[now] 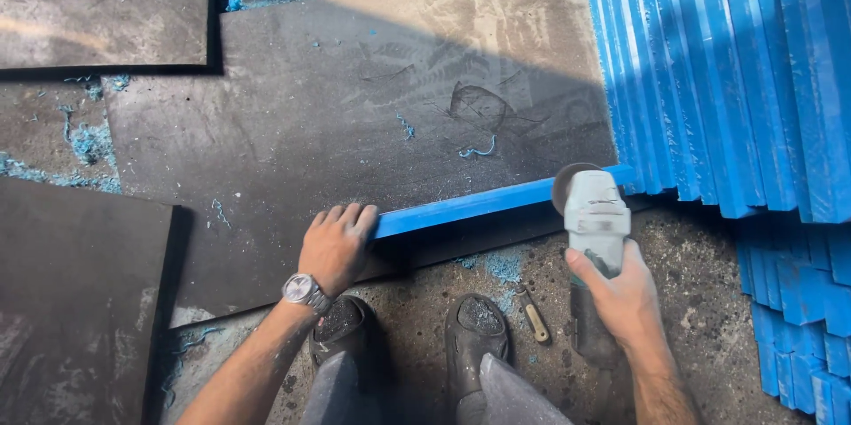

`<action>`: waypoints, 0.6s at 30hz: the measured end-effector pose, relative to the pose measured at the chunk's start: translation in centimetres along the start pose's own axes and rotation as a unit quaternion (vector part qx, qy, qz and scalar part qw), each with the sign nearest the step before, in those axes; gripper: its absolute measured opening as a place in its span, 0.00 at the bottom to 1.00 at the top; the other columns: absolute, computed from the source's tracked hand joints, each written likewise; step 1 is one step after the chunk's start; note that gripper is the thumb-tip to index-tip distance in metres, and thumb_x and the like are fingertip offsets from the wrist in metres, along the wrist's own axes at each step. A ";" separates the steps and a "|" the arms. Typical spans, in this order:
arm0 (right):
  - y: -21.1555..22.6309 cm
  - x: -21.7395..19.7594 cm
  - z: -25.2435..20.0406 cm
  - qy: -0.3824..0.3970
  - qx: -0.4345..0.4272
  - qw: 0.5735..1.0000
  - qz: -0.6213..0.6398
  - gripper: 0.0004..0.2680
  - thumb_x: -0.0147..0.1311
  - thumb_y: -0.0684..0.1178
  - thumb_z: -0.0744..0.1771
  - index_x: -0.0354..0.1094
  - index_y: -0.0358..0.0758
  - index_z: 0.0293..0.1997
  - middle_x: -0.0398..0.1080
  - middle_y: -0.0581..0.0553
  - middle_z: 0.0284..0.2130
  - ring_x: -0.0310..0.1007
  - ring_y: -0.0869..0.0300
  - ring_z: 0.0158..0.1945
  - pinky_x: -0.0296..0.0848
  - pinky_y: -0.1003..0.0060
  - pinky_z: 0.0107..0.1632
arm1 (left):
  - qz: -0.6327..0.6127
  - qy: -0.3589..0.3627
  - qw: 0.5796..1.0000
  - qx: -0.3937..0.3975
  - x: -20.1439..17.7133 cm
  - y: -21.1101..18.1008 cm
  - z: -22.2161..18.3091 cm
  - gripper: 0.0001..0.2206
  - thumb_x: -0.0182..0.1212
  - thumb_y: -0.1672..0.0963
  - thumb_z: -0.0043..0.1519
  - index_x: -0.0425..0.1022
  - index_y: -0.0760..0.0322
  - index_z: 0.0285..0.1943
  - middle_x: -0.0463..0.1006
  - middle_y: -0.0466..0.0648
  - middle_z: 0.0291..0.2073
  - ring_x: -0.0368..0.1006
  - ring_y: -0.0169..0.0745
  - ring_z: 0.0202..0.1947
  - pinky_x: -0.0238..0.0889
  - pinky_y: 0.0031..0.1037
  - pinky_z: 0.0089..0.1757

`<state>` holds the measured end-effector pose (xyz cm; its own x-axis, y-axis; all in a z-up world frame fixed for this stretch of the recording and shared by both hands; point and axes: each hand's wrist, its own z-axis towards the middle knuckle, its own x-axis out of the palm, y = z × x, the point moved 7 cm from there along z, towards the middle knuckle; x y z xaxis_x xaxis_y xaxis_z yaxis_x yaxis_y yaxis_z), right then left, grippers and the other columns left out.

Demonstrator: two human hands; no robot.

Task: Smoothing the edges of manufactured blue plastic blocks using a handheld angle grinder.

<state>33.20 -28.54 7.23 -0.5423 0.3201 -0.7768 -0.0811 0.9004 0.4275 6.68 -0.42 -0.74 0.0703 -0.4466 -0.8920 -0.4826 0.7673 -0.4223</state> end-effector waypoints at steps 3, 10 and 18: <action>1.7 2.7 -1.5 0.047 -0.004 0.998 -0.032 0.26 0.63 0.64 0.60 0.65 0.34 0.56 0.76 0.35 0.46 0.78 0.49 0.50 0.74 0.54 0.53 | -0.006 -0.032 0.999 -0.015 -0.5 0.5 -1.0 0.19 0.61 0.60 0.53 0.72 0.57 0.55 0.75 0.48 0.43 0.73 0.51 0.44 0.69 0.40 0.43; 9.4 8.6 -5.8 0.192 -0.058 0.979 -0.043 0.29 0.62 0.67 0.59 0.61 0.38 0.58 0.78 0.36 0.45 0.80 0.48 0.51 0.75 0.53 0.54 | -0.033 -0.047 0.998 -0.027 -0.3 1.3 -1.7 0.24 0.63 0.61 0.51 0.72 0.57 0.60 0.75 0.47 0.43 0.74 0.48 0.43 0.73 0.37 0.41; 0.9 2.1 -0.9 0.067 0.032 0.997 -0.015 0.27 0.63 0.63 0.60 0.64 0.36 0.60 0.74 0.36 0.50 0.76 0.49 0.52 0.73 0.52 0.53 | -0.213 -0.112 0.969 -0.055 -0.5 4.4 -3.1 0.22 0.70 0.60 0.51 0.77 0.51 0.56 0.83 0.46 0.43 0.81 0.45 0.41 0.76 0.33 0.40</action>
<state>31.20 -27.35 6.41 -0.6482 0.2542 -0.7177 -0.0470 0.9275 0.3710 1.79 1.73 -1.66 0.4659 -0.5916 -0.6580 -0.4573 0.4757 -0.7514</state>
